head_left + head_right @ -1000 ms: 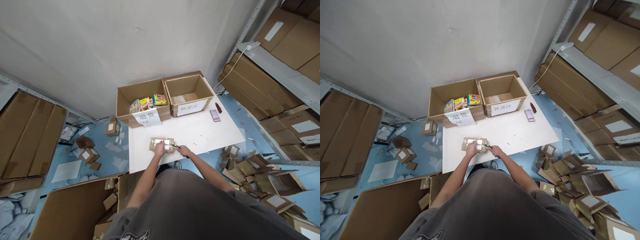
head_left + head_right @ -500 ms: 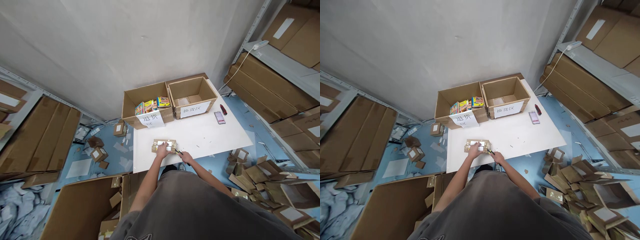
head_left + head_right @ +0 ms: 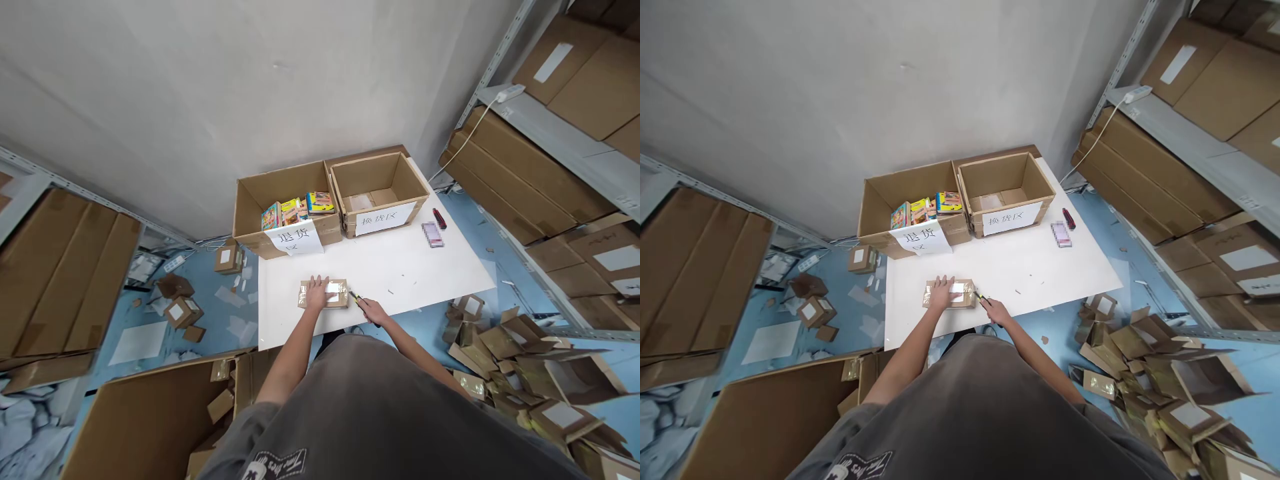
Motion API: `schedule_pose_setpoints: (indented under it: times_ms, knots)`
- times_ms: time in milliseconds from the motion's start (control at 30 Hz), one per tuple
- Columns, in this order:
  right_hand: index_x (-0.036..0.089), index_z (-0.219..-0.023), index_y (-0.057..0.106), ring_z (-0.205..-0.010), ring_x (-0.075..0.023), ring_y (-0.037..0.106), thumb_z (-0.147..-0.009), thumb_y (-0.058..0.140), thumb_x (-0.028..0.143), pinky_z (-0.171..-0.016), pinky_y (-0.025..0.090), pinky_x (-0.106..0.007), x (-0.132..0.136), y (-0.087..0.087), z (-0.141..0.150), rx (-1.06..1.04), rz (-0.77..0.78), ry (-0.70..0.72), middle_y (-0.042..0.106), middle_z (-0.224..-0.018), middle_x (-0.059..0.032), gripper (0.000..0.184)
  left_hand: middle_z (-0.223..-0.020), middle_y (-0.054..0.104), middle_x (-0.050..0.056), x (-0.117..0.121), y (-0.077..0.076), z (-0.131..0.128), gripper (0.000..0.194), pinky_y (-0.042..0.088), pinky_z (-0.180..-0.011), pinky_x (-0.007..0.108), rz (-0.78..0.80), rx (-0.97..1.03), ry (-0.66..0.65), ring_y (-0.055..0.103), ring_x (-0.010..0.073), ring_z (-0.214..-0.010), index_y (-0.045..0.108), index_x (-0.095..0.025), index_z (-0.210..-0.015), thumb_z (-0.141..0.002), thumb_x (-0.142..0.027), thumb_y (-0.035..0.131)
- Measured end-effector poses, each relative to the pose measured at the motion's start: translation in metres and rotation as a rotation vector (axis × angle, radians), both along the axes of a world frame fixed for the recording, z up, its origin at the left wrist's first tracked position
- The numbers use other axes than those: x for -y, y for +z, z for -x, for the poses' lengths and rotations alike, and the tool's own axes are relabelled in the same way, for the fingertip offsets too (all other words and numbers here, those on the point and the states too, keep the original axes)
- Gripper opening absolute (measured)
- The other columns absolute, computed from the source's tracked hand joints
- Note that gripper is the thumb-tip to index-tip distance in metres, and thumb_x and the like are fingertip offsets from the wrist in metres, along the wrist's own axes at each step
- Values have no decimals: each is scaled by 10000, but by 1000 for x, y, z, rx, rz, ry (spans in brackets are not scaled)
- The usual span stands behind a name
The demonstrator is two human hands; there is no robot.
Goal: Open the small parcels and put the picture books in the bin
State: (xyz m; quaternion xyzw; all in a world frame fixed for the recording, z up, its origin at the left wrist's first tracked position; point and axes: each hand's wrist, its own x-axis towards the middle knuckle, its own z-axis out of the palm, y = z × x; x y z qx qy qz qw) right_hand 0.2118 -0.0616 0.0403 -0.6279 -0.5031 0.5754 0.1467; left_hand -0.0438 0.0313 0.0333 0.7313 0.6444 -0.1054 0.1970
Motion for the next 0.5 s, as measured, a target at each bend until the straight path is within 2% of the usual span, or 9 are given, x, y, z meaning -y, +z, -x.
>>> schedule_pose_setpoints:
  times_ms: [100,167,233,333,500]
  knots:
    - [239,-960,682,-769,-203,681,-1076,301,501,-725,469,-273,-3,6,3,135,-112,99,723,-824,-26,477,-1614,445,176,0,-10,4,793,270,-1236,519,-81,16,-44,297,389,-1547,463,-210,-1568,-953,-711,475]
    - [257,-1080,697,-958,-227,683,-1073,355,460,-805,452,-278,-6,6,3,222,-207,178,749,-1014,-41,398,-1574,499,179,6,-17,5,750,281,-1230,517,-162,43,-64,348,378,-1523,485,-199,-1551,-983,-685,438]
    - [257,-1202,675,-1062,-241,664,-1059,423,468,-841,438,-279,-9,6,3,303,-269,230,731,-1161,-60,358,-1539,538,184,13,-24,4,699,275,-1232,526,-243,78,-73,387,372,-1501,504,-181,-1533,-1010,-637,422]
    - [249,-1321,616,-1071,-242,662,-1046,477,492,-841,430,-280,-15,6,6,419,-305,274,694,-1250,-83,392,-1490,585,196,22,-32,2,633,265,-1237,542,-331,139,-58,440,376,-1466,541,-145,-1496,-1033,-562,434]
    - [256,-1341,567,-984,-240,679,-1058,471,503,-805,420,-291,-25,16,20,605,-338,374,679,-1222,-98,388,-1445,617,212,27,-44,1,586,291,-1234,551,-421,250,-23,492,371,-1430,588,-127,-1443,-1027,-525,481]
